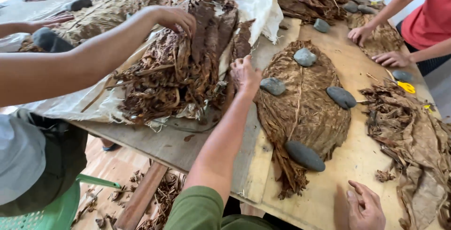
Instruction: The person presses and smooths a large dried leaf on a wooden table using smooth stones as weights. They adjust the leaf's position and place additional stones to hold it flat while other workers perform similar tasks nearby.
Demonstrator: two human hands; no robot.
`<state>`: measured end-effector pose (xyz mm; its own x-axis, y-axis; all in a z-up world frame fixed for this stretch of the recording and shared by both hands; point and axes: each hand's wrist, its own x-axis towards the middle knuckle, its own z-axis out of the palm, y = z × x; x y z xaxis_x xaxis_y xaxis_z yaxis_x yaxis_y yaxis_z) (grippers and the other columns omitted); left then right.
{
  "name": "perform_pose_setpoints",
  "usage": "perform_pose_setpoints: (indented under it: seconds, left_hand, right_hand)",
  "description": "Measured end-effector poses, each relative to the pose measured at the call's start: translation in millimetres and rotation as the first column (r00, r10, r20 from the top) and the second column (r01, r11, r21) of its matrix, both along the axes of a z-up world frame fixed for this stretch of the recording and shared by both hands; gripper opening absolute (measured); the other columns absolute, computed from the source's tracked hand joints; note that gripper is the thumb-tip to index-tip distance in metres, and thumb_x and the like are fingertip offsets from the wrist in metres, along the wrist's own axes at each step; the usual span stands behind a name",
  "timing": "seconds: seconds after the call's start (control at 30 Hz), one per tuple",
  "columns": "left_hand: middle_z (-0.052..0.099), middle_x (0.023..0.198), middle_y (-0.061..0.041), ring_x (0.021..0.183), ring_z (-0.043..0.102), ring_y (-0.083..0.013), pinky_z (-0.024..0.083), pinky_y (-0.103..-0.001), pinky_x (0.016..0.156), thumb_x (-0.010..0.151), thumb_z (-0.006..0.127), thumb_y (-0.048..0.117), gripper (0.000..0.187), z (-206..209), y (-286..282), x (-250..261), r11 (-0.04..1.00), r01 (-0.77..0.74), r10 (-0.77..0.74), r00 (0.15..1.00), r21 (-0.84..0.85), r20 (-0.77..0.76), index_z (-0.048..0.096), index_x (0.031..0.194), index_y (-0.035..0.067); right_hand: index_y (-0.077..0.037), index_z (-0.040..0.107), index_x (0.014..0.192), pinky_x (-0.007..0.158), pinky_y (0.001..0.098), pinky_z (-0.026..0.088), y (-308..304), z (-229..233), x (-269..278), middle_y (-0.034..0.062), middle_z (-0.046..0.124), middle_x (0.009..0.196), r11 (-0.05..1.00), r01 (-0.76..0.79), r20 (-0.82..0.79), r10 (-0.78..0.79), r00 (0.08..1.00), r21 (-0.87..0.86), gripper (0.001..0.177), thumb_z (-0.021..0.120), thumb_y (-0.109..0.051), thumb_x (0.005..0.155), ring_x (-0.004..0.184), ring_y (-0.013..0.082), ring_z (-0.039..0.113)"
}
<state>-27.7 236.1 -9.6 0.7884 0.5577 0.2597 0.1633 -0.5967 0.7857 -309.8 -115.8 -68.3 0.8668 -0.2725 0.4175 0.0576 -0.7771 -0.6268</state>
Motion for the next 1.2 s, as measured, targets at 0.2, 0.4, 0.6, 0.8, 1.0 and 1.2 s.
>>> perform_pose_setpoints:
  seconds: [0.2,0.4,0.6,0.8,1.0,1.2]
  left_hand:
    - [0.042,0.133,-0.019,0.127,0.036,-0.0340,0.044,-0.040,0.097,0.078,0.073,0.018,0.058,-20,39,-11,0.986,0.007,0.024,0.983,0.168,-0.181,0.047,0.127,0.003]
    - [0.042,0.134,-0.021,0.126,0.042,-0.0326,0.043,-0.038,0.100,0.073,0.082,0.023,0.087,-39,41,-4,0.972,0.106,-0.045,0.959,0.208,-0.280,0.032,0.138,-0.004]
    - [0.049,0.125,-0.025,0.116,0.048,-0.0341,0.048,-0.036,0.093,0.074,0.071,-0.005,0.056,-50,36,-2,0.949,0.155,-0.059,0.943,0.276,-0.328,0.046,0.125,-0.011]
    - [0.064,0.081,-0.011,0.068,0.061,-0.0233,0.048,-0.034,0.056,0.080,0.052,-0.002,0.025,-23,49,-17,0.925,0.077,-0.118,0.989,-0.372,-0.088,0.066,0.100,-0.002]
    - [0.063,0.071,-0.018,0.053,0.063,-0.0293,0.054,-0.049,0.041,0.083,0.058,0.005,0.013,-32,57,3,0.136,0.348,-0.108,0.936,-0.928,0.335,0.057,0.095,0.009]
    - [0.065,0.102,-0.012,0.088,0.066,-0.0277,0.056,-0.042,0.072,0.084,0.064,0.005,0.033,-13,26,-2,-0.009,0.512,-0.188,0.843,-0.859,0.504,0.055,0.113,0.018]
  right_hand:
    - [-0.011,0.071,0.116,0.081,0.0297,0.043,4,10,-3,0.0065,0.063,0.121,0.999,0.008,-0.055,-0.006,0.998,0.042,0.027,0.058,-0.020,0.093,0.096,0.0188,0.060]
    - [-0.015,0.069,0.119,0.087,0.0370,0.045,5,9,-3,0.0068,0.060,0.125,1.000,0.023,-0.134,-0.021,0.991,0.010,0.030,0.057,-0.028,0.094,0.098,0.0240,0.060]
    - [-0.014,0.070,0.117,0.088,0.0355,0.044,10,18,-7,0.0046,0.060,0.124,0.998,0.042,-0.158,-0.036,0.987,0.036,0.032,0.057,-0.029,0.092,0.106,0.0212,0.058]
    - [-0.015,0.069,0.117,0.089,0.0327,0.045,-5,1,-2,0.0053,0.061,0.122,0.998,-0.051,-0.036,0.050,0.998,-0.027,0.027,0.058,-0.024,0.094,0.090,0.0210,0.060]
    - [-0.008,0.066,0.117,0.075,0.0278,0.045,-4,38,8,0.0045,0.062,0.114,0.974,-0.082,-0.099,0.105,0.990,0.213,0.026,0.056,-0.013,0.094,0.083,0.0137,0.052]
    - [-0.011,0.069,0.112,0.086,0.0351,0.052,70,133,68,0.0067,0.069,0.109,0.890,-0.399,-0.137,0.433,0.891,0.219,0.027,0.057,-0.018,0.089,0.102,0.0188,0.065]
